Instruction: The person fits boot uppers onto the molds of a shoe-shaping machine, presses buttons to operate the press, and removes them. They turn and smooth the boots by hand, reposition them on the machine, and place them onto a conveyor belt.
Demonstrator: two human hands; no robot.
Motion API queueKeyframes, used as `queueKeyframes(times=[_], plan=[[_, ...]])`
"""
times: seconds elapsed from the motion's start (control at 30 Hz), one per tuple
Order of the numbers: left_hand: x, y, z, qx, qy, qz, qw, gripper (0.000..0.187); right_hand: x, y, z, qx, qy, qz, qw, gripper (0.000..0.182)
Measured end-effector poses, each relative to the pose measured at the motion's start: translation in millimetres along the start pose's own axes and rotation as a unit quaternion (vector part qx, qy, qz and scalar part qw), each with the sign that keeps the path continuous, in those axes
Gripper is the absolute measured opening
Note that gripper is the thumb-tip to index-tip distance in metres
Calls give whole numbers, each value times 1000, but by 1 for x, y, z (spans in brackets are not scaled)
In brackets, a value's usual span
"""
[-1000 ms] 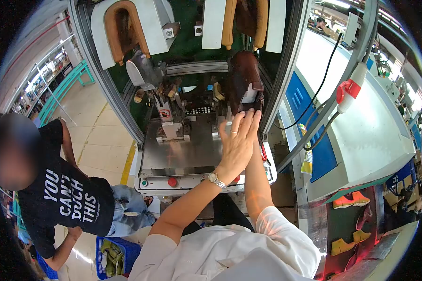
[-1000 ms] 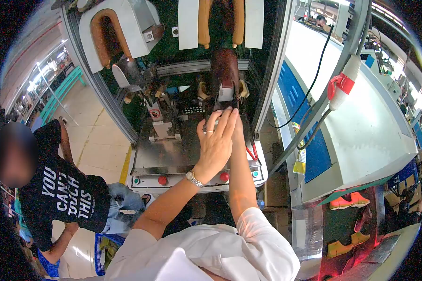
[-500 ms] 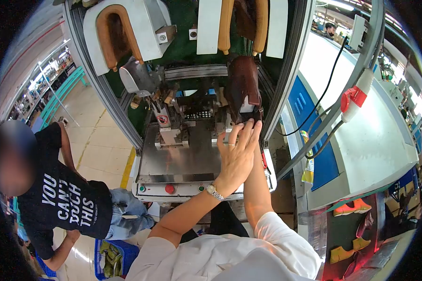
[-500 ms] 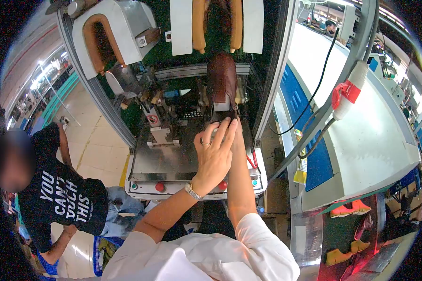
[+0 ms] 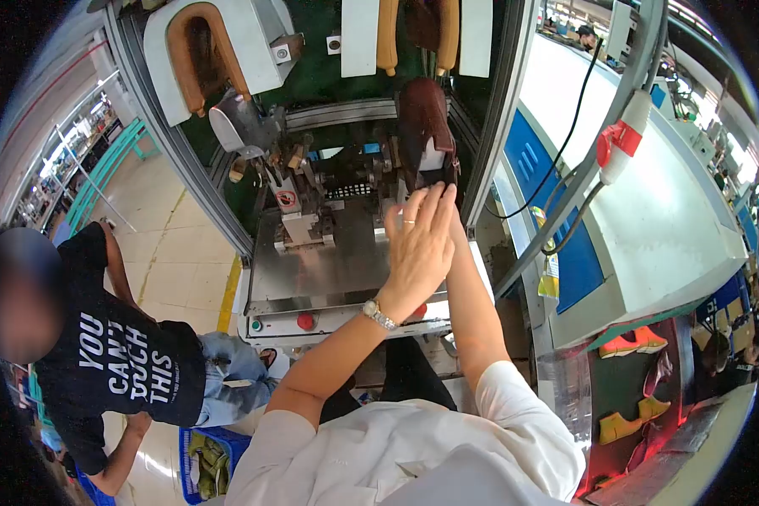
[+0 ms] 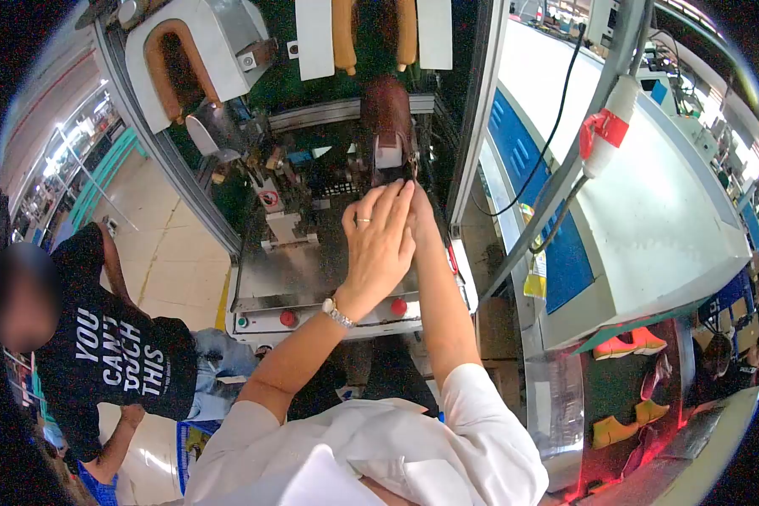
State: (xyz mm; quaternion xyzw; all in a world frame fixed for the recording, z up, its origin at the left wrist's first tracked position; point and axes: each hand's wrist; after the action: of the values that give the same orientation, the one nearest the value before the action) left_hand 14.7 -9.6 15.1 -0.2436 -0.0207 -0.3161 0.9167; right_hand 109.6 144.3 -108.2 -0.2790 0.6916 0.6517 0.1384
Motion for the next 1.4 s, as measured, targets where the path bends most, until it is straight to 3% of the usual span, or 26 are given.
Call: queueKeyframes(times=[0.1,0.2,0.23,0.27,0.3,0.33,0.37,0.43,0.57,0.63,0.83,1.23,1.4], plan=[[-1,-8,-1,19,5,-43,999,46,-14,-4,-6,25,8,-36,999,29],[-5,-17,-9,57,15,-107,993,33,-26,-35,-47,196,-158,-111,961,29],[-5,-26,-11,57,-3,-128,990,28,-30,-67,-61,308,-206,-309,876,34],[-9,-28,-17,54,-24,-156,986,25,-20,-137,-57,295,-369,-447,759,39],[-16,-29,-25,51,-44,-185,980,22,-12,-182,-78,329,-413,-593,608,47],[-22,-27,-33,42,-68,-207,975,20,-2,-189,-105,417,-291,-623,595,60],[-27,-24,-40,31,-93,-230,968,19,13,-243,-106,393,-187,-623,649,74],[-29,-18,-50,6,-138,-266,954,17,36,-268,-110,420,-193,-597,656,82],[-26,-5,-69,-21,-191,-320,928,14,29,-234,-111,511,-103,-549,653,83],[-25,-2,-79,-33,-213,-329,919,14,28,-224,-114,510,-93,-562,645,82],[-23,-2,-82,-73,-206,-315,924,21,31,-236,-115,472,-162,-465,731,83],[-19,-6,-89,-95,-214,-318,919,16,54,-285,-100,532,-289,-231,761,54],[-12,-6,-105,-168,-221,-331,902,13,61,-274,-107,579,-316,-225,717,40]])
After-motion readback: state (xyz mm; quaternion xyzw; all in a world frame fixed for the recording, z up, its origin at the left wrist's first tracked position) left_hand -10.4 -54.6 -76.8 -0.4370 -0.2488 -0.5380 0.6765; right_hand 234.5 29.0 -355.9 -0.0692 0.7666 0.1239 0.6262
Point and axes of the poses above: each hand's wrist, its own z-axis towards the middle knuckle, its own y-axis out of the palm, x = y × z, and after that the axes turned 12 degrees about x, right-handed
